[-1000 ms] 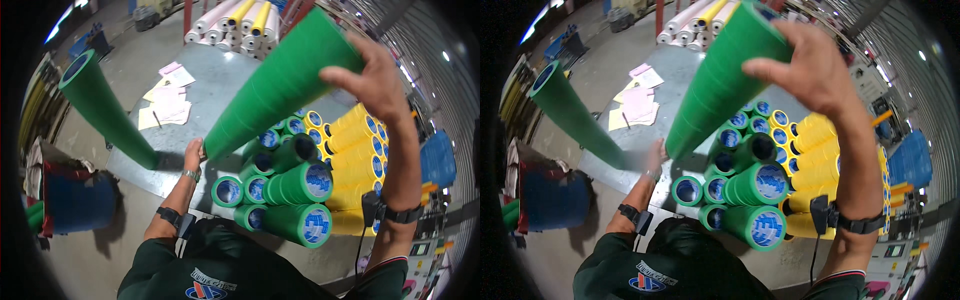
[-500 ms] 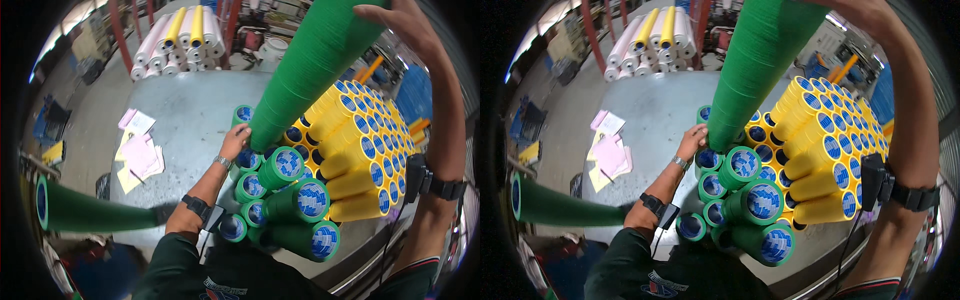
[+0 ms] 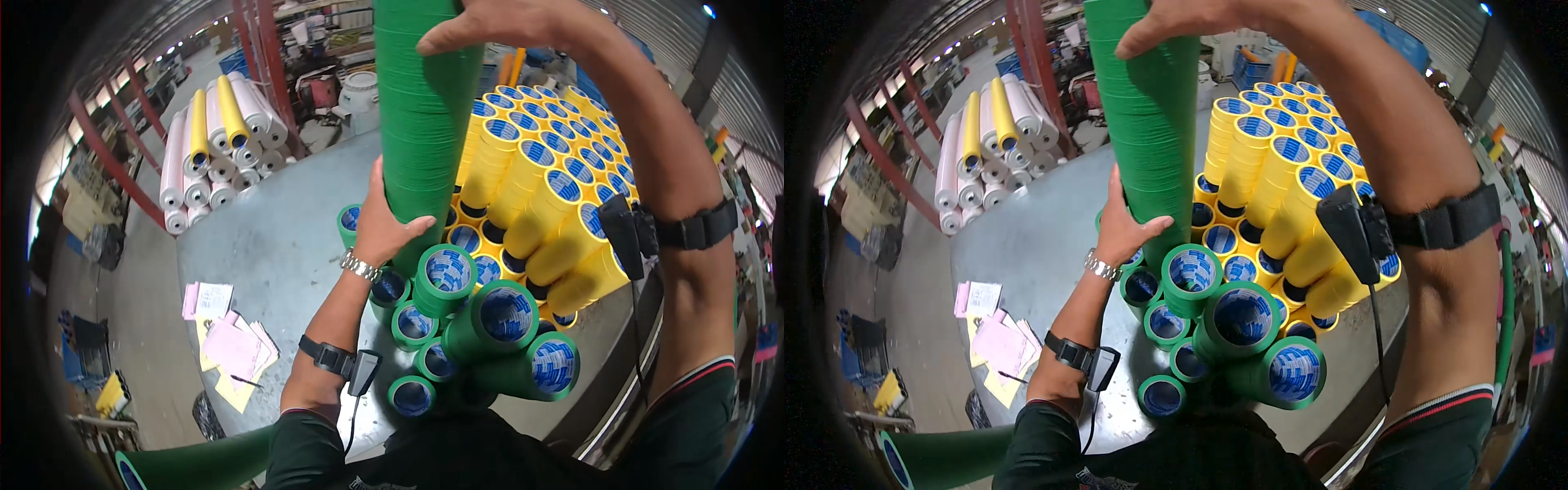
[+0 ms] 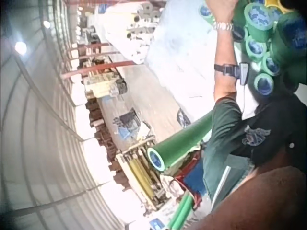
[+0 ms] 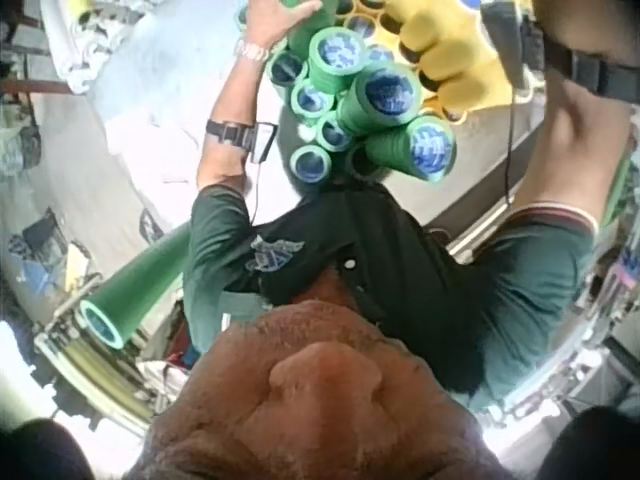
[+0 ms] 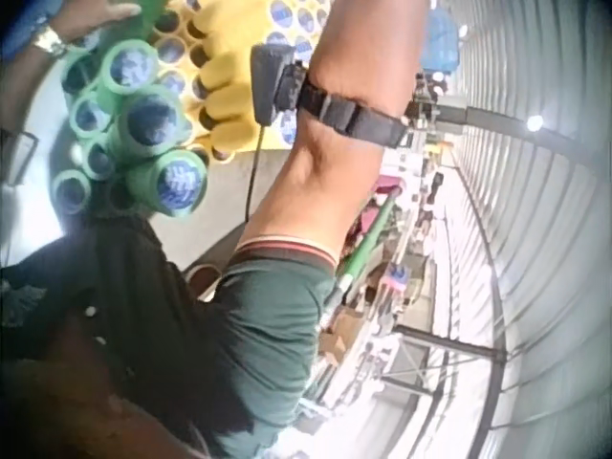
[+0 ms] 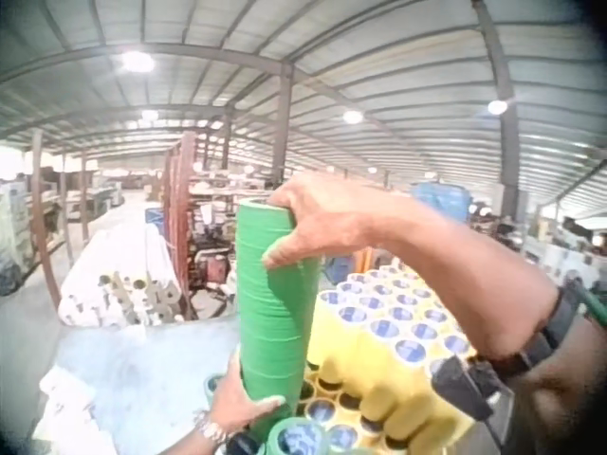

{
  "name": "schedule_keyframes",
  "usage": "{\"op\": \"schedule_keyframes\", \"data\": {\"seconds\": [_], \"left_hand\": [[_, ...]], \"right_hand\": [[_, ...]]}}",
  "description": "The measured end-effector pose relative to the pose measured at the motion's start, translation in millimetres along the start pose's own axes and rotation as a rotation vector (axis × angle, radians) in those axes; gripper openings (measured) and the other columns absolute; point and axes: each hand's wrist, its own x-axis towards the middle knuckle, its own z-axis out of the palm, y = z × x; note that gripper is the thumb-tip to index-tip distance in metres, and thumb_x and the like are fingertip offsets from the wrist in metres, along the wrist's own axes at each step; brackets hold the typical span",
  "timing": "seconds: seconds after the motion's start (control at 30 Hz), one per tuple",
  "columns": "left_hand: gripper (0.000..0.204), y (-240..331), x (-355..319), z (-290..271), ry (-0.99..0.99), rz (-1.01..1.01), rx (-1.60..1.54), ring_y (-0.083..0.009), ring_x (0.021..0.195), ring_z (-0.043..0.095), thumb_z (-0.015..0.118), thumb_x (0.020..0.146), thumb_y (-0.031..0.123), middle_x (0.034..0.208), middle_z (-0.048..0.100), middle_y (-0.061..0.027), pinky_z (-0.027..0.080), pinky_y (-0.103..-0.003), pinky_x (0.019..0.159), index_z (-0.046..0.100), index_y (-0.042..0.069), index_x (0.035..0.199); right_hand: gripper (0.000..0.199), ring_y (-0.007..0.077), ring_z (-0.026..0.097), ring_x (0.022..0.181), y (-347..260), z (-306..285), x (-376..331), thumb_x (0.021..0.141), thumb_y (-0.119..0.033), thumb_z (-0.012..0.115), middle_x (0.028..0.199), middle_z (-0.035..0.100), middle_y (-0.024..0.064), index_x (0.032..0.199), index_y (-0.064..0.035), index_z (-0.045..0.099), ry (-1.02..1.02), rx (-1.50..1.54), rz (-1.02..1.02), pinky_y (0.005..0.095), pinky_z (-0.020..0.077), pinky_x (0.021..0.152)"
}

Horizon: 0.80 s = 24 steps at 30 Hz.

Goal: The person stacks green tape rolls on a table, carries a long green tape tube to a machine to be cut, and then returns the tube to the table.

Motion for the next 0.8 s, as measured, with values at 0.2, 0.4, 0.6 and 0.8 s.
{"op": "schedule_keyframes", "data": {"seconds": [0.2,0.4,0.6,0.8], "left_hand": [[0.115,-1.4,15.9,-11.8,-0.09,0.017,0.053,-0.0318,0.119,0.055,0.086,0.057,0.021,0.133,0.05,-0.0217,0.046,-0.037,0.097,0.018,0.003,0.147],[0.112,-26.9,32.9,-21.6,-0.094,0.115,-0.131,-0.0289,0.117,0.056,0.085,0.057,0.015,0.131,0.052,-0.0197,0.046,-0.037,0.097,0.02,0.004,0.147],[0.107,-33.4,47.2,-50.0,0.105,0.015,-0.057,-0.0288,0.119,0.054,0.084,0.056,0.007,0.131,0.052,-0.018,0.045,-0.037,0.098,0.024,0.007,0.145],[0.108,-112.8,24.0,-39.9,0.127,-0.072,0.052,-0.0308,0.115,0.056,0.083,0.053,0.003,0.128,0.054,-0.0171,0.047,-0.037,0.095,0.025,0.007,0.144]], "right_hand": [[0.032,0.0241,0.066,0.085,16.0,-3.1,2.0,0.073,-0.02,0.074,0.091,0.071,0.0152,0.097,-0.0011,0.069,0.056,0.051,-0.098,0.0345,0.0523,0.077],[0.031,0.0239,0.066,0.081,17.7,-7.6,9.6,0.073,-0.021,0.074,0.089,0.07,0.0156,0.096,-0.0011,0.07,0.065,0.125,-0.135,0.0348,0.0518,0.076],[0.029,0.0278,0.066,0.078,-4.1,7.1,19.3,0.074,-0.019,0.072,0.085,0.069,0.0175,0.095,0.0002,0.069,0.153,0.007,-0.168,0.0373,0.0517,0.075],[0.036,0.0363,0.065,0.081,35.5,112.4,74.0,0.075,-0.033,0.072,0.084,0.067,0.0194,0.095,-0.0032,0.067,0.155,-0.155,-0.307,0.0443,0.0506,0.073]]}}
